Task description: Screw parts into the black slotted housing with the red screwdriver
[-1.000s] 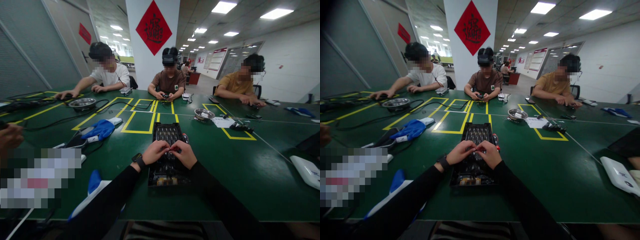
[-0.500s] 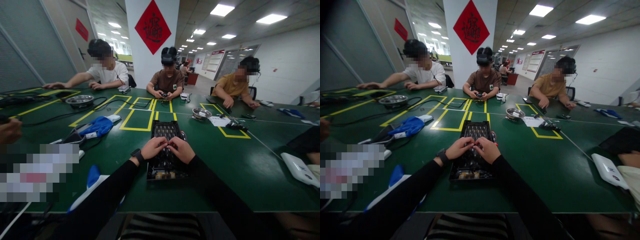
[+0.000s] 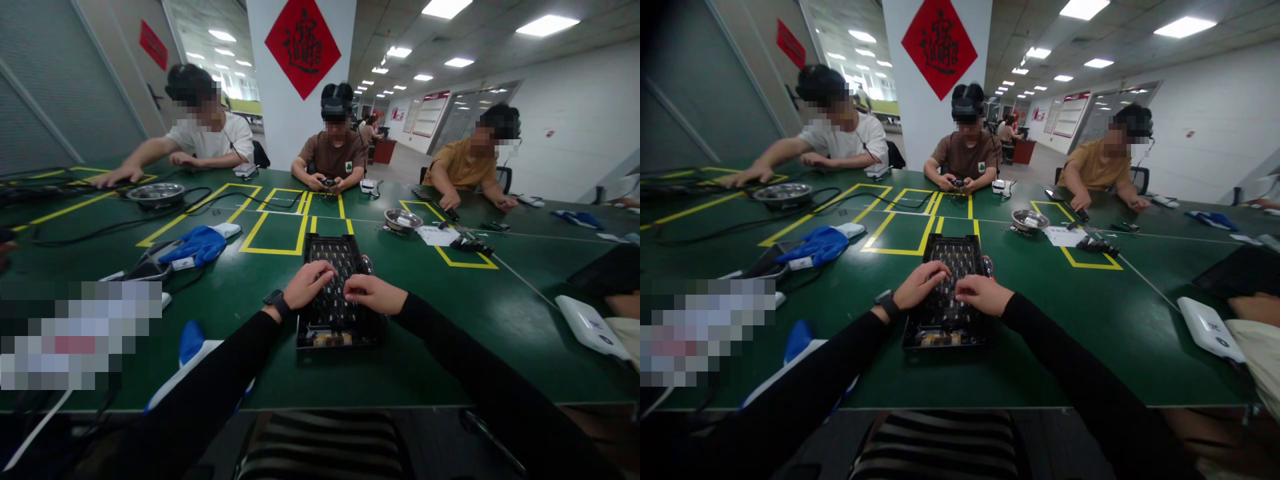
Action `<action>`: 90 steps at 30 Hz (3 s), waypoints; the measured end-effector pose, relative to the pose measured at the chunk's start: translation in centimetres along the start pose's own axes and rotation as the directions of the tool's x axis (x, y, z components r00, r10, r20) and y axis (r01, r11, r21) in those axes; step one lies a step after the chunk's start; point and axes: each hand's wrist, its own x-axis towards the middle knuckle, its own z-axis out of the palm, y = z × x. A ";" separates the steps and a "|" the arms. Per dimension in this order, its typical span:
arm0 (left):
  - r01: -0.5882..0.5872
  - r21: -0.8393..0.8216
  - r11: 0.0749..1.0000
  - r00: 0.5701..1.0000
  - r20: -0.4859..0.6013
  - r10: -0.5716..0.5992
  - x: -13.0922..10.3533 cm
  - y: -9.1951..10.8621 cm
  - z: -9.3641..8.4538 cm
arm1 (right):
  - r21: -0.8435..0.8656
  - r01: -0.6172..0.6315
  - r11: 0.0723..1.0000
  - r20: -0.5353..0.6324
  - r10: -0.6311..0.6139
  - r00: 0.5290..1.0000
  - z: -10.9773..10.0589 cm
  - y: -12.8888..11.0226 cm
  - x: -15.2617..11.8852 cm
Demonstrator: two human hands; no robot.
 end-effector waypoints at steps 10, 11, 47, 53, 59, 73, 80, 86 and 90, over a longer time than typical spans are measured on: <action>0.025 0.023 0.999 1.000 -0.003 -0.025 0.1 -0.5 0.2 | -0.076 0.079 0.994 0.250 -0.058 0.967 1.0 0.4 -1.2; 0.027 0.026 0.999 1.000 0.002 -0.027 0.1 -0.5 0.2 | -0.075 0.077 0.994 0.268 -0.054 0.962 1.0 0.5 -1.0; 0.014 0.066 0.998 0.999 0.038 -0.017 0.1 -0.6 0.2 | -0.158 -0.003 0.987 0.373 0.063 0.926 0.8 -1.0 1.5; 0.012 0.067 0.998 0.999 0.044 -0.015 0.1 -0.6 0.2 | -0.114 -0.006 0.994 0.365 0.047 0.930 0.8 -1.0 1.5; 0.017 0.064 0.998 0.999 0.045 -0.020 0.1 -0.7 0.2 | -0.115 0.009 0.993 0.369 0.034 0.929 0.9 -0.9 1.4; 0.018 0.075 0.997 0.999 0.043 -0.021 0.0 -0.5 0.0 | -0.340 -0.666 0.664 -0.468 0.495 0.732 -0.9 2.1 -1.5; -0.007 0.110 0.994 0.999 0.036 0.003 0.1 -1.1 0.2 | -0.144 -0.830 0.539 -0.343 0.759 0.553 2.1 4.4 -2.0; 0.014 0.125 0.992 1.000 0.016 -0.017 0.5 -1.9 0.4 | 0.047 -0.830 0.556 -0.388 0.776 0.498 1.4 5.7 -1.8; 0.016 0.154 0.988 1.000 0.019 -0.019 1.0 -2.6 0.5 | 0.288 -0.731 0.619 -0.409 0.770 0.491 0.8 6.4 -2.2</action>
